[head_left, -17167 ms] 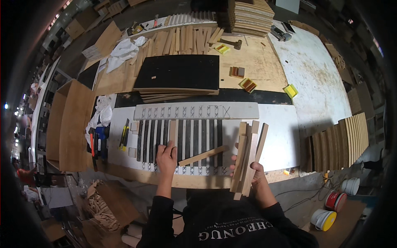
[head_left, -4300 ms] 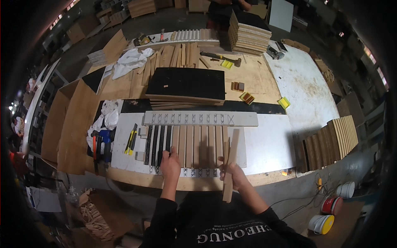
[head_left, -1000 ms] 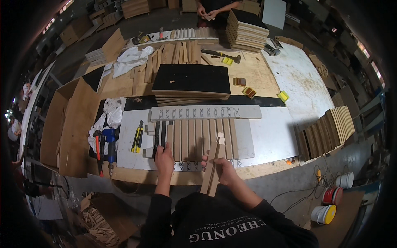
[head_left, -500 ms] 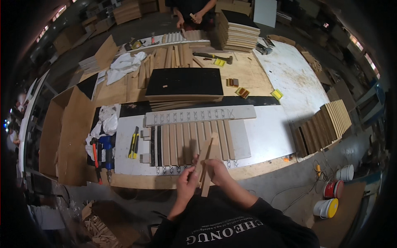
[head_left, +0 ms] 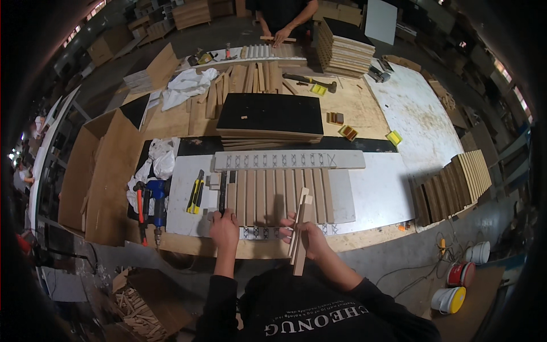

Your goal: Assembling wooden lattice structures and panels using a pneumatic nail gun and hammer in a manufacturing setting.

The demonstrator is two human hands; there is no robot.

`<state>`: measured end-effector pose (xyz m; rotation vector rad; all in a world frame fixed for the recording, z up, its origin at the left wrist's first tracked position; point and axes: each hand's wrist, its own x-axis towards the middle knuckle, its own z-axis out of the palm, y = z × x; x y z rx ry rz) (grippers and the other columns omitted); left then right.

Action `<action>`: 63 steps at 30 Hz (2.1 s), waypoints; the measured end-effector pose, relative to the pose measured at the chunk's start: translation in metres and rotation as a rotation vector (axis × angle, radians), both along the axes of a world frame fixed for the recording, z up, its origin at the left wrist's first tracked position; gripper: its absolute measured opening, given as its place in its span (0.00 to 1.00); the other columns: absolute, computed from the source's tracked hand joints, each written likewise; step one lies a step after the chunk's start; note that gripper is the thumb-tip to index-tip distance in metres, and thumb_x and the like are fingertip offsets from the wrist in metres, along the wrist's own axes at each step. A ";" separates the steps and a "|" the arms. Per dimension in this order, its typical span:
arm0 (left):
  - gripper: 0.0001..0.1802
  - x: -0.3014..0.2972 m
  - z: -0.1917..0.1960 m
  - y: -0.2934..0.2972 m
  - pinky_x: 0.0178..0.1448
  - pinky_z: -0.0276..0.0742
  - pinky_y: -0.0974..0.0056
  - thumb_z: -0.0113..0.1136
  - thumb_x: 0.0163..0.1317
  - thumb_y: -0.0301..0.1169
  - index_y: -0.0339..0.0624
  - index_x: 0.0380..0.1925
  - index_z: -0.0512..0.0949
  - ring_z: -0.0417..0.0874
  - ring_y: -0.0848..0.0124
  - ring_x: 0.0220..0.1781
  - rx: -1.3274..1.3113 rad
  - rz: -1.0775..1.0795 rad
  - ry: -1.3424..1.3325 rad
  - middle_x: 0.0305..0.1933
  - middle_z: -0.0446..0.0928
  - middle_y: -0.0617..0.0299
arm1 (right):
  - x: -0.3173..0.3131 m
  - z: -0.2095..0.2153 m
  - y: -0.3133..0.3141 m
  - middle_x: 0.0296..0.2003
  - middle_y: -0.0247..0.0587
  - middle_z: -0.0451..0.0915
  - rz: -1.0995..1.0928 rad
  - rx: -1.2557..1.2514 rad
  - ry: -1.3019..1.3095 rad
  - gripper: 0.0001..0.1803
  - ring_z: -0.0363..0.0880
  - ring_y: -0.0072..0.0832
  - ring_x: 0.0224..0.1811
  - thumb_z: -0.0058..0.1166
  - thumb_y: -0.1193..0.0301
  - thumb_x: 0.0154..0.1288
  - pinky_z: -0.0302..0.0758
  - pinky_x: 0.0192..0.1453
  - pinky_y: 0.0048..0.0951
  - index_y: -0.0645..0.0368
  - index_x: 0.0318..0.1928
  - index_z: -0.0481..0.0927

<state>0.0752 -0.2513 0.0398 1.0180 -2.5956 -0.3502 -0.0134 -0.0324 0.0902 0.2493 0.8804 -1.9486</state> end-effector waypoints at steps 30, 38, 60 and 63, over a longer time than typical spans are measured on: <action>0.07 0.027 0.024 0.017 0.30 0.72 0.63 0.59 0.53 0.25 0.37 0.34 0.78 0.76 0.65 0.25 0.076 -0.066 0.499 0.27 0.76 0.58 | -0.003 0.005 -0.007 0.57 0.45 0.68 -0.012 -0.094 0.042 0.31 0.69 0.36 0.58 0.42 0.75 0.55 0.66 0.60 0.36 0.60 0.63 0.58; 0.13 0.040 -0.008 -0.006 0.32 0.75 0.55 0.56 0.52 0.27 0.42 0.40 0.78 0.77 0.55 0.29 -0.144 -0.100 0.046 0.34 0.71 0.56 | -0.003 0.003 -0.006 0.56 0.49 0.68 -0.002 -0.103 0.043 0.30 0.71 0.41 0.56 0.39 0.77 0.57 0.71 0.58 0.37 0.61 0.63 0.58; 0.05 -0.026 -0.005 -0.046 0.50 0.61 0.54 0.64 0.43 0.36 0.52 0.22 0.83 0.72 0.59 0.41 -0.104 0.128 0.014 0.32 0.74 0.59 | -0.006 -0.005 0.008 0.51 0.48 0.72 -0.055 0.014 0.084 0.27 0.76 0.37 0.48 0.40 0.76 0.60 0.75 0.52 0.35 0.60 0.62 0.60; 0.06 -0.034 -0.015 -0.047 0.49 0.61 0.53 0.63 0.43 0.35 0.51 0.23 0.83 0.72 0.59 0.40 -0.094 0.171 0.047 0.31 0.74 0.60 | -0.005 0.001 0.008 0.48 0.46 0.73 -0.030 0.131 0.122 0.26 0.76 0.34 0.45 0.42 0.70 0.62 0.75 0.51 0.35 0.58 0.62 0.60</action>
